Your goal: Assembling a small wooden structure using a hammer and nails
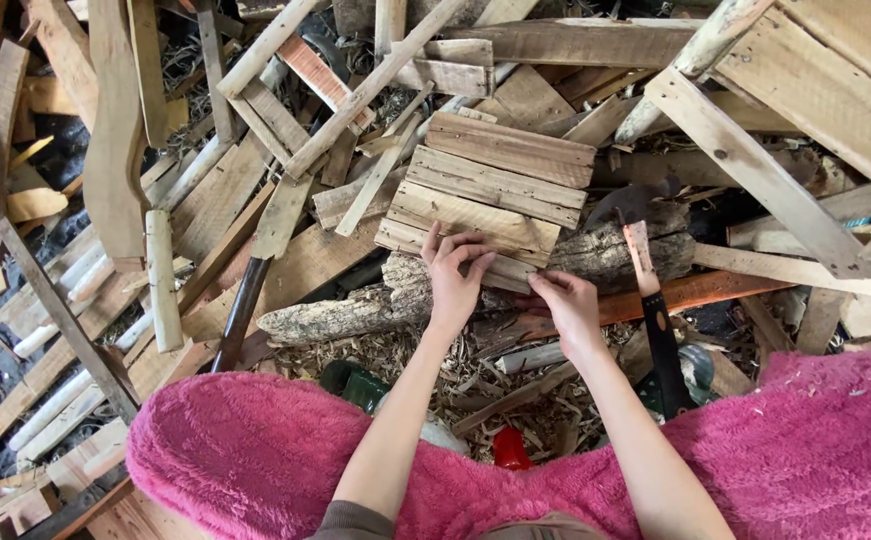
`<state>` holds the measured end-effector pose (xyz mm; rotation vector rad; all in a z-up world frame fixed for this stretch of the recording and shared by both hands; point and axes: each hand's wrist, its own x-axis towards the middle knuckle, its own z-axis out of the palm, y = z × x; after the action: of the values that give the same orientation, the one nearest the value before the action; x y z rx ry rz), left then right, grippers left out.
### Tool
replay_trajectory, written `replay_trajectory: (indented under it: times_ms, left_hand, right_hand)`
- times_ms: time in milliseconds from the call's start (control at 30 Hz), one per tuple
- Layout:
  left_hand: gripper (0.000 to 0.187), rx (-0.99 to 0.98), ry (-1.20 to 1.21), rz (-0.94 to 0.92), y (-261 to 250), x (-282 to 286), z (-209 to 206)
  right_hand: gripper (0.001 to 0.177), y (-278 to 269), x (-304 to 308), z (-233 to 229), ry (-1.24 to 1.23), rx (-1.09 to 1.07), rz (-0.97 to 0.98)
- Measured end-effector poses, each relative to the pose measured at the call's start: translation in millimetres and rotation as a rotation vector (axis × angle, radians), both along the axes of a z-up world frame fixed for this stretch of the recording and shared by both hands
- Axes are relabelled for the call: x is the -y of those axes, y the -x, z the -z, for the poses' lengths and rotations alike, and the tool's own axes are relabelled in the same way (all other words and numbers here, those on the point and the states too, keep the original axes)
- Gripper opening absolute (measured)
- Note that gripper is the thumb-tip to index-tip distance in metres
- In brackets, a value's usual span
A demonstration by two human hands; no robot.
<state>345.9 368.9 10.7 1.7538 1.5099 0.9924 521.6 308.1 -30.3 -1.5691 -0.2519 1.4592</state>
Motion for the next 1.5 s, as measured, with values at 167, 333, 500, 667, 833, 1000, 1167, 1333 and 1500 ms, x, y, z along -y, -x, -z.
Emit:
replay_trajectory:
  times_ms: [167,333,500,667,833,1000,1167,1333,1500]
  left_hand:
    - [0.01,-0.035,-0.006,0.017,2.0,1.6,7.2]
    - [0.008,-0.072,-0.009,0.022,-5.3,2.0,-19.3]
    - [0.01,-0.107,-0.04,0.068,3.5,3.3,-2.7]
    - [0.009,-0.096,-0.081,0.106,6.4,2.1,2.3]
    - [0.009,-0.097,-0.201,0.18,4.5,-2.7,4.1]
    - [0.008,-0.058,-0.133,0.184,14.0,-6.6,18.2]
    - [0.008,-0.047,-0.138,0.171,14.6,-9.7,16.3]
    - [0.009,-0.059,-0.133,0.188,16.2,-12.0,21.4]
    - [0.009,-0.024,-0.183,0.174,15.5,-13.8,23.5]
  right_hand:
    - [0.032,1.8,0.7,0.7,0.009,-0.029,0.046]
    - [0.026,5.7,2.1,7.8,-0.008,0.101,0.012]
    - [0.027,5.2,0.2,6.7,-0.004,-0.023,0.048]
    - [0.028,7.3,1.7,15.0,-0.032,-0.031,0.038]
    - [0.035,-16.2,6.1,-58.7,-0.042,0.742,-0.372]
    - [0.021,-74.9,14.1,-57.0,0.022,1.391,-0.327]
    - [0.092,-105.5,24.3,-14.0,0.255,1.21,-0.435]
    - [0.065,-102.5,24.4,-0.2,0.163,0.989,-0.389]
    - [0.043,-86.6,22.4,-18.0,0.146,1.155,-0.247]
